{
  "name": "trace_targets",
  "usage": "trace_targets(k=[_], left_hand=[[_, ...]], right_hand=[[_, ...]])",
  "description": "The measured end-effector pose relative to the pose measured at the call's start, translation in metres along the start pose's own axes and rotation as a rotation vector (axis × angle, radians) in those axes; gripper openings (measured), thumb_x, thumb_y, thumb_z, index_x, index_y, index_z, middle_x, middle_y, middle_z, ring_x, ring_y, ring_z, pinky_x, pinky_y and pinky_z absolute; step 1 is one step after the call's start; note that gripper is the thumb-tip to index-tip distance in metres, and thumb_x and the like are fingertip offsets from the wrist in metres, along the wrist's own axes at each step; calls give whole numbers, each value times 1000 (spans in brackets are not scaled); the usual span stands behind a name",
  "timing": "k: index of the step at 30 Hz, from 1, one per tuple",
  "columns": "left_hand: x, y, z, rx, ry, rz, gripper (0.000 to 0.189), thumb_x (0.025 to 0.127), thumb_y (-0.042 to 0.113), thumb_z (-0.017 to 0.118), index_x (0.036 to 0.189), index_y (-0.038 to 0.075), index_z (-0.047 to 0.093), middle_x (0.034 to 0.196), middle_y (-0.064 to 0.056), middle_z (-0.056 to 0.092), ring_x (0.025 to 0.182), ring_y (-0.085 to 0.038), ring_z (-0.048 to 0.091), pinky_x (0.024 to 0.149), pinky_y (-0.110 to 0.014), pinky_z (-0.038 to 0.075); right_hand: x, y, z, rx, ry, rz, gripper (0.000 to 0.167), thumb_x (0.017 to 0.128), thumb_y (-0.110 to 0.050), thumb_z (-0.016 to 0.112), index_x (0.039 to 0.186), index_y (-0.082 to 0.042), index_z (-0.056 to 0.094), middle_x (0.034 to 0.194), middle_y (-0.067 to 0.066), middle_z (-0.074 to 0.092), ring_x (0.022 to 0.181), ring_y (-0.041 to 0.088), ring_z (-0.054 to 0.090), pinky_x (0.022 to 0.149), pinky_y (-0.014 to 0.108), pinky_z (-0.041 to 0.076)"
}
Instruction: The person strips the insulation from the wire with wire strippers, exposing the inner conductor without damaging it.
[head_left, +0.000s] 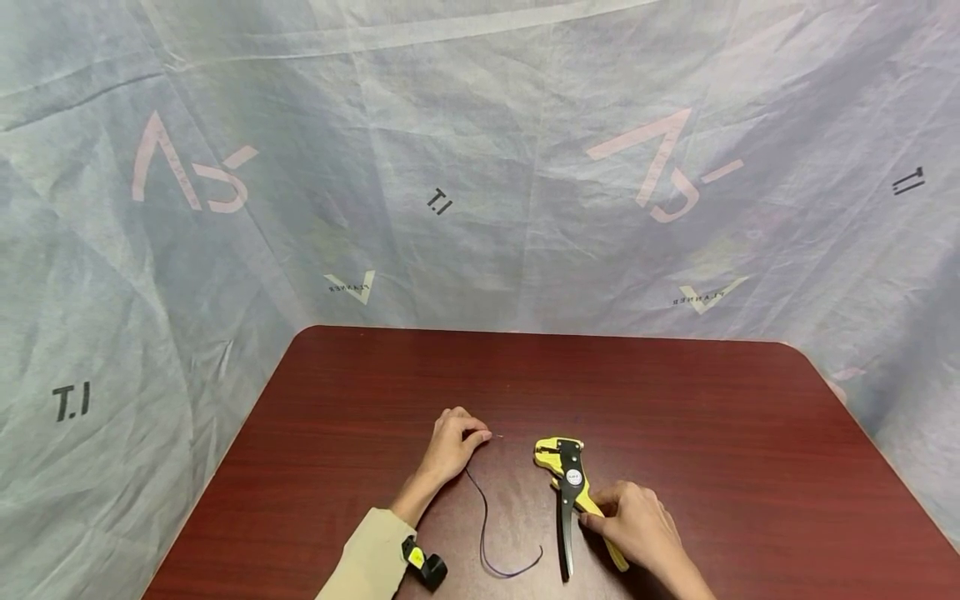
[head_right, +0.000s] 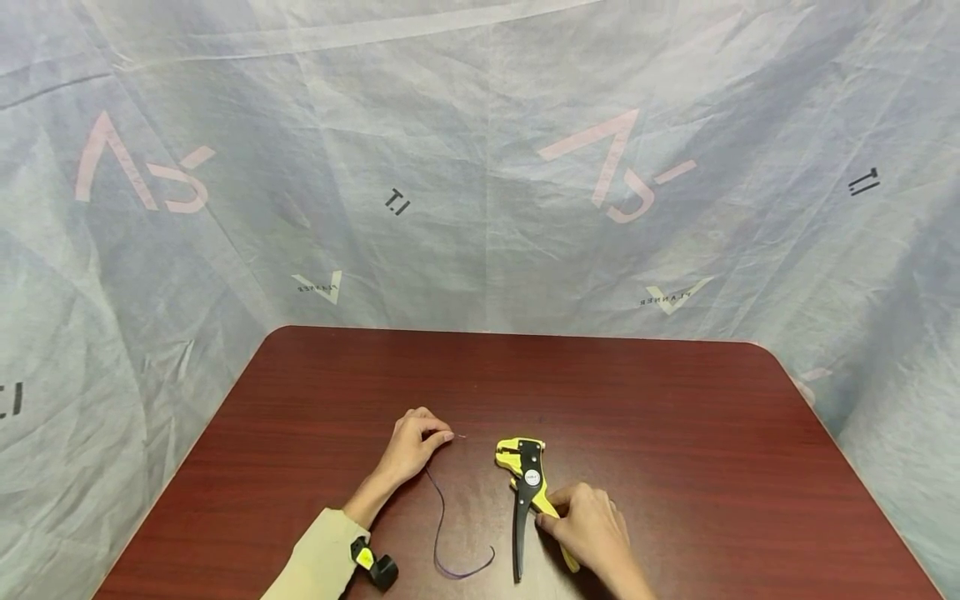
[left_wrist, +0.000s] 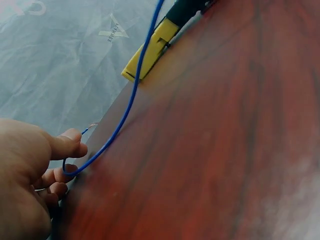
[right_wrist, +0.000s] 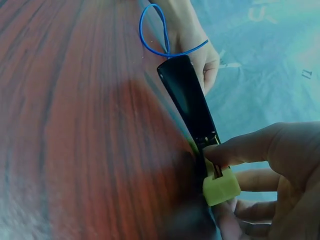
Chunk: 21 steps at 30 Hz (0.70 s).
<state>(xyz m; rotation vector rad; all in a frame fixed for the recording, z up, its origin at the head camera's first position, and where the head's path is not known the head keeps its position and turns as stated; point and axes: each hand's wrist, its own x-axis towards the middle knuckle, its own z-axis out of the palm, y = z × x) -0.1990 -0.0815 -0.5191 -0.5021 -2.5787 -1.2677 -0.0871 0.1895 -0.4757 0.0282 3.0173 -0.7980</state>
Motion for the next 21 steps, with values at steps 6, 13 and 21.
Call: trace_targets(k=[6, 13, 21], left_hand=[[1, -1, 0, 15, -5, 5, 5, 83, 15, 78, 82, 10, 80, 79, 0, 64, 80, -16, 54, 74, -25, 43], [0, -3, 0, 41, -22, 18, 12, 82, 15, 79, 90, 6, 80, 82, -4, 66, 82, -18, 54, 75, -28, 44], [0, 0, -2, 50, -62, -18, 29, 82, 19, 81, 103, 1, 77, 85, -8, 65, 82, -17, 51, 73, -25, 41]], right_hand=[[2, 0, 2, 10, -2, -9, 17, 67, -24, 88, 75, -30, 73, 70, -13, 64, 68, 5, 57, 56, 32, 44], [3, -1, 1, 14, -41, -24, 15, 71, -27, 85, 73, -30, 70, 64, -19, 64, 62, -1, 51, 54, 28, 39], [5, 6, -9, 44, -48, -24, 21, 76, -40, 84, 87, -27, 72, 73, -13, 64, 66, -1, 52, 59, 25, 41]])
